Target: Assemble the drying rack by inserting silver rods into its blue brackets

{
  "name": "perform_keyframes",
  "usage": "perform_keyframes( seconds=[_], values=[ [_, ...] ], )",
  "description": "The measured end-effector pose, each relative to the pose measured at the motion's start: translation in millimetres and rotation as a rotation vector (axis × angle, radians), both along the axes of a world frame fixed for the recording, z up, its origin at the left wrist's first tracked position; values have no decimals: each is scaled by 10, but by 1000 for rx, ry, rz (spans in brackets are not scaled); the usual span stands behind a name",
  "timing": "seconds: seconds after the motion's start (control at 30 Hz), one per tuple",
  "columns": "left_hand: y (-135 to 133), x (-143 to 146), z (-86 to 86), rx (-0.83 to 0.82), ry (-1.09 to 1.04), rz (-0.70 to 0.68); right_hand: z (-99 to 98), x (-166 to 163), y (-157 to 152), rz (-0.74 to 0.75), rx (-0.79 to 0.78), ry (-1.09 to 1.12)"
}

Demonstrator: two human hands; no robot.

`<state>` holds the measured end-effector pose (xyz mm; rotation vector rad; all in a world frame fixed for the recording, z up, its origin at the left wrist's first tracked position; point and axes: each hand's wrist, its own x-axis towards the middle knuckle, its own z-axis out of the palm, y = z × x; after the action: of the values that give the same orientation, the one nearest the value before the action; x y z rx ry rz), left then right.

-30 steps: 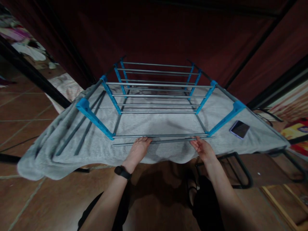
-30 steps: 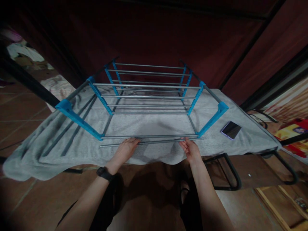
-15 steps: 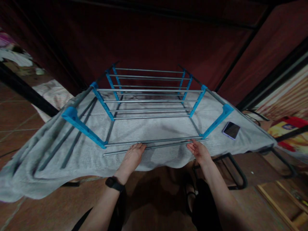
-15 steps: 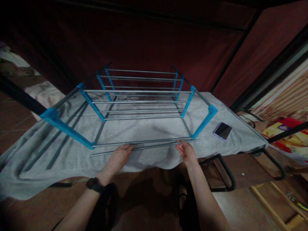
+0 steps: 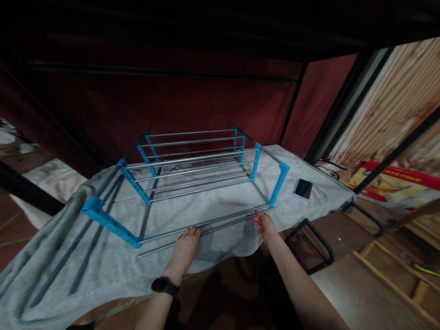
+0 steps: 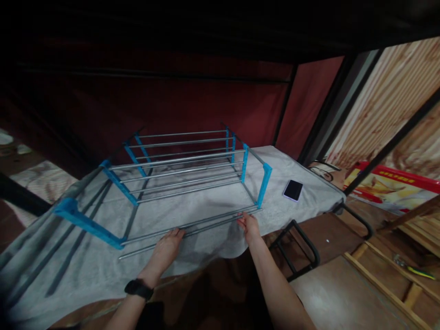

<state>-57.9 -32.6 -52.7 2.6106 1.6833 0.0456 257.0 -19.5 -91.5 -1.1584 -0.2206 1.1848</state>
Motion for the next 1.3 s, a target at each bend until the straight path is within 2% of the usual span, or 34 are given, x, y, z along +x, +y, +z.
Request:
perform_keyframes(
  seconds=[0.3, 0.6, 0.83, 0.97, 1.17, 1.3],
  values=[
    [-27, -81, 49, -17, -24, -37, 28, -24, -74, -9, 44, 27],
    [59, -66, 69, -100, -23, 45, -6, 1, -88, -6, 80, 74],
    [31, -72, 127, -126, -93, 41, -52, 34, -95, 17, 92, 102],
    [-13, -97, 32, -50, -153, 24, -67, 55, -98, 42, 103, 111],
    [-221, -132, -290, 195, -158, 18, -111, 92, -92, 66, 99, 120],
    [-276, -147, -423, 255, -134, 10, -121, 117, -94, 89, 91, 122]
  ],
)
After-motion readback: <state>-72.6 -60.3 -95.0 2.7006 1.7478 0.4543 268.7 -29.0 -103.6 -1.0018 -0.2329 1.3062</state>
